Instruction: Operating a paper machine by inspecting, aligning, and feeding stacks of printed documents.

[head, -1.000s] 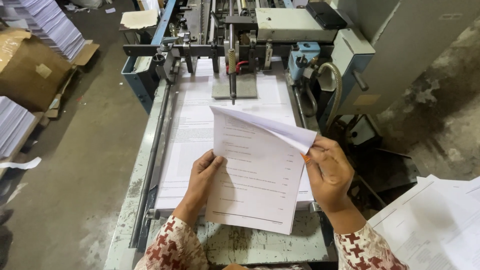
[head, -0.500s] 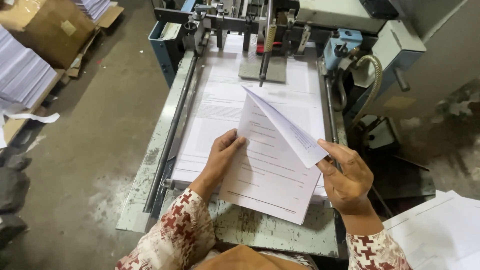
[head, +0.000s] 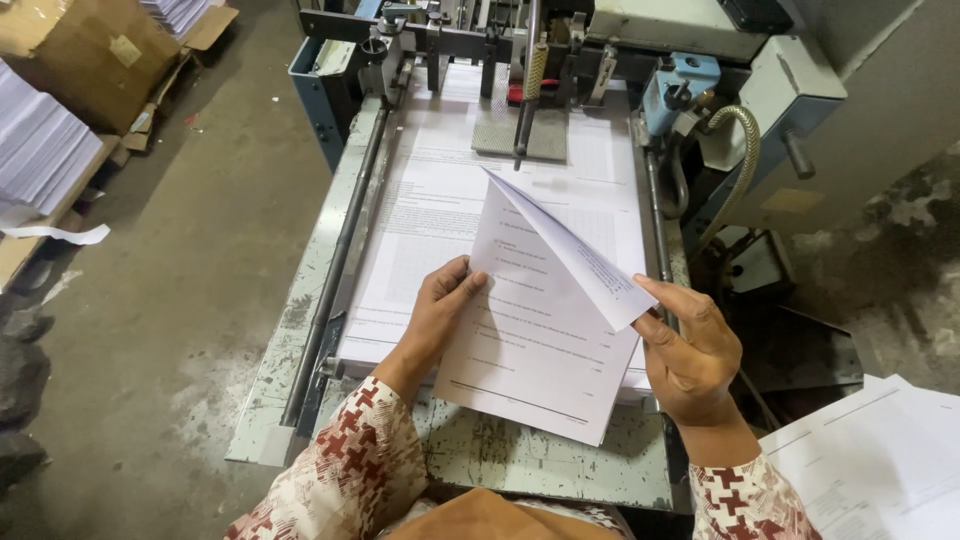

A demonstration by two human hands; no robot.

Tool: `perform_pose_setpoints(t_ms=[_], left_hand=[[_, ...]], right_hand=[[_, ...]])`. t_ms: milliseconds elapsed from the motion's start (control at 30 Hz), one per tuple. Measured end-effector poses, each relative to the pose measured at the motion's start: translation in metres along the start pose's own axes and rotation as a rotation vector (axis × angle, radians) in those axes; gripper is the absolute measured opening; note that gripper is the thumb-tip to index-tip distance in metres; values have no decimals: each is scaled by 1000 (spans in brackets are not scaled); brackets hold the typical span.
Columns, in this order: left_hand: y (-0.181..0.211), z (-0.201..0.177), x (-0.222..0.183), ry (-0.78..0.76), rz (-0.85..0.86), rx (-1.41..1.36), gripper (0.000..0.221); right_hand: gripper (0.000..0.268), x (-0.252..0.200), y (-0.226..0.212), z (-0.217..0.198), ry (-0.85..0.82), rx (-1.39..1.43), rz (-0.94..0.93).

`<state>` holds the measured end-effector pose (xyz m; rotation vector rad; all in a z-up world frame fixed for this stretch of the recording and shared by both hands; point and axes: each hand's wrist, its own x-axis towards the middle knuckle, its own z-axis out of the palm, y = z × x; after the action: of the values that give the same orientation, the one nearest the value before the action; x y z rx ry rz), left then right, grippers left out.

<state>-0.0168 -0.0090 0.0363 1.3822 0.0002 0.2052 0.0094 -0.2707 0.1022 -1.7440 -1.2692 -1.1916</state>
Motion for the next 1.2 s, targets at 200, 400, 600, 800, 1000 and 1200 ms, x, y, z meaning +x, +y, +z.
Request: perform_pose_setpoints(t_ms=[200, 400, 600, 800, 1000, 1200], left_hand=[[16, 6, -5, 3, -9, 11, 22], [6, 2, -2, 1, 11, 37, 21], [5, 2, -3, 23, -20, 12, 22], [17, 8, -5, 30, -33, -12, 21], [14, 6, -3, 30, -52, 8, 22], [15, 7, -4, 28, -56, 19, 21]], right_hand=[[11, 2, -2, -2, 28, 30, 127], [7, -5, -2, -3, 45, 57, 313], [3, 7, -6, -4, 121, 127, 460], [9, 9, -5, -3, 219, 292, 700], [11, 13, -9, -3, 270, 396, 843], [15, 12, -8, -2, 298, 418, 911]])
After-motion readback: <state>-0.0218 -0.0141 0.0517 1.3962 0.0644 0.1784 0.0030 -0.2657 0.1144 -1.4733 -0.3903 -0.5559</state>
